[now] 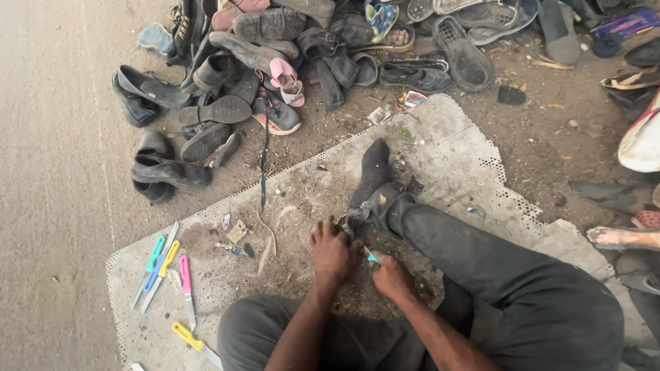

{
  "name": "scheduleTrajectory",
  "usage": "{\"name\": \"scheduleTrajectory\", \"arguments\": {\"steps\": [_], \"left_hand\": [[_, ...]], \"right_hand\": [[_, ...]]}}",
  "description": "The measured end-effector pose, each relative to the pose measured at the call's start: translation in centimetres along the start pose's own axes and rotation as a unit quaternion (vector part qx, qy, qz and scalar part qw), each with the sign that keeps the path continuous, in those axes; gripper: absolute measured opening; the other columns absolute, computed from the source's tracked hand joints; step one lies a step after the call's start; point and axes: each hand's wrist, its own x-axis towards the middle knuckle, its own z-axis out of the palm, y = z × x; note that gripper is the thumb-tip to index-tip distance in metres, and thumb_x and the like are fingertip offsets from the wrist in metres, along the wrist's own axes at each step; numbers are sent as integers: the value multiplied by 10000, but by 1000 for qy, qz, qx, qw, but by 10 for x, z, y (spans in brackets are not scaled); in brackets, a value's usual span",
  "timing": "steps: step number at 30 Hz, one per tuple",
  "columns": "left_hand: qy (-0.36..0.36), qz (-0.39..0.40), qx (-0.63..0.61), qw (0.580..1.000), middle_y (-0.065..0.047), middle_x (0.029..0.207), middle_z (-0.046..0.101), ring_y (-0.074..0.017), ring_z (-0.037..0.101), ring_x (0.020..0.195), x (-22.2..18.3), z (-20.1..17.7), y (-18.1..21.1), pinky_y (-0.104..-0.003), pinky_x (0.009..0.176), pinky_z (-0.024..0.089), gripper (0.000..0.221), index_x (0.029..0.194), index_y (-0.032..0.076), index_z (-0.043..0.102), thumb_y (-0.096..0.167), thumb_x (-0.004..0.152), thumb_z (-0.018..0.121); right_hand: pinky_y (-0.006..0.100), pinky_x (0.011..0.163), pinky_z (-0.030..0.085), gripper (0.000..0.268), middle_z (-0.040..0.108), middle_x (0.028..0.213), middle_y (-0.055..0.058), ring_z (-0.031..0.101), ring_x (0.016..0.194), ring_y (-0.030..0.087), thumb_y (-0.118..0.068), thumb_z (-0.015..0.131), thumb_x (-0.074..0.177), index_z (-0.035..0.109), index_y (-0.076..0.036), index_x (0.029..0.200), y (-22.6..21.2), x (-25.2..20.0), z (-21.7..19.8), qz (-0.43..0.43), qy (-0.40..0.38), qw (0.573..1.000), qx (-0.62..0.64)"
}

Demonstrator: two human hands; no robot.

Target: The person trims and repairs a black shoe using a knife and a hammer while sitting on the ground next to a pile of old footwear.

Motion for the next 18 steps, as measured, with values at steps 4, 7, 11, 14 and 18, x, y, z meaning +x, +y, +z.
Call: {"name": "scheduleTrajectory", "arguments": {"steps": [4, 7, 11, 14, 18], "left_hand": [[17, -10, -173, 985, -178, 1301, 609, -398, 528, 1196, 0, -4, -11, -496, 1032, 377, 277, 877, 73, 821, 318, 748, 823], [52, -19, -227, 972, -150, 1248, 664, -347, 574, 1177, -2, 19, -25, -447, 1047, 421, 269, 858, 56, 808, 303, 752, 827], [68, -37, -274, 959, -168, 1294, 645, -343, 573, 1197, -4, 43, -36, -430, 1061, 423, 259, 894, 56, 827, 272, 751, 838], [47, -52, -294, 953, -156, 1339, 628, -341, 555, 1227, 4, 40, -43, -434, 1068, 411, 263, 919, 56, 833, 256, 749, 841], [-9, -123, -350, 928, -131, 1402, 560, -321, 506, 1271, 0, 43, -45, -418, 1109, 358, 292, 997, 68, 827, 254, 772, 838]], "right_hand": [[481, 832, 537, 304, 714, 1055, 243, 685, 1019, 438, -186, 654, 892, 725, -101, 1174, 14, 14, 18, -37, 12, 995, 96], [445, 865, 557, 286, 734, 1077, 240, 712, 1047, 417, -176, 638, 914, 731, -74, 1164, 22, 36, 26, -116, 8, 987, 112], [454, 880, 529, 322, 720, 1118, 237, 687, 1064, 416, -221, 614, 966, 690, -67, 1238, 21, -2, 28, -15, -36, 997, 62], [445, 881, 532, 362, 717, 1137, 232, 691, 1069, 398, -218, 631, 931, 674, -68, 1257, 15, -20, 10, -19, -41, 996, 78], [456, 882, 535, 318, 726, 1116, 230, 697, 1056, 396, -228, 639, 940, 705, -55, 1199, -3, -11, 1, 13, -42, 998, 52]]}}
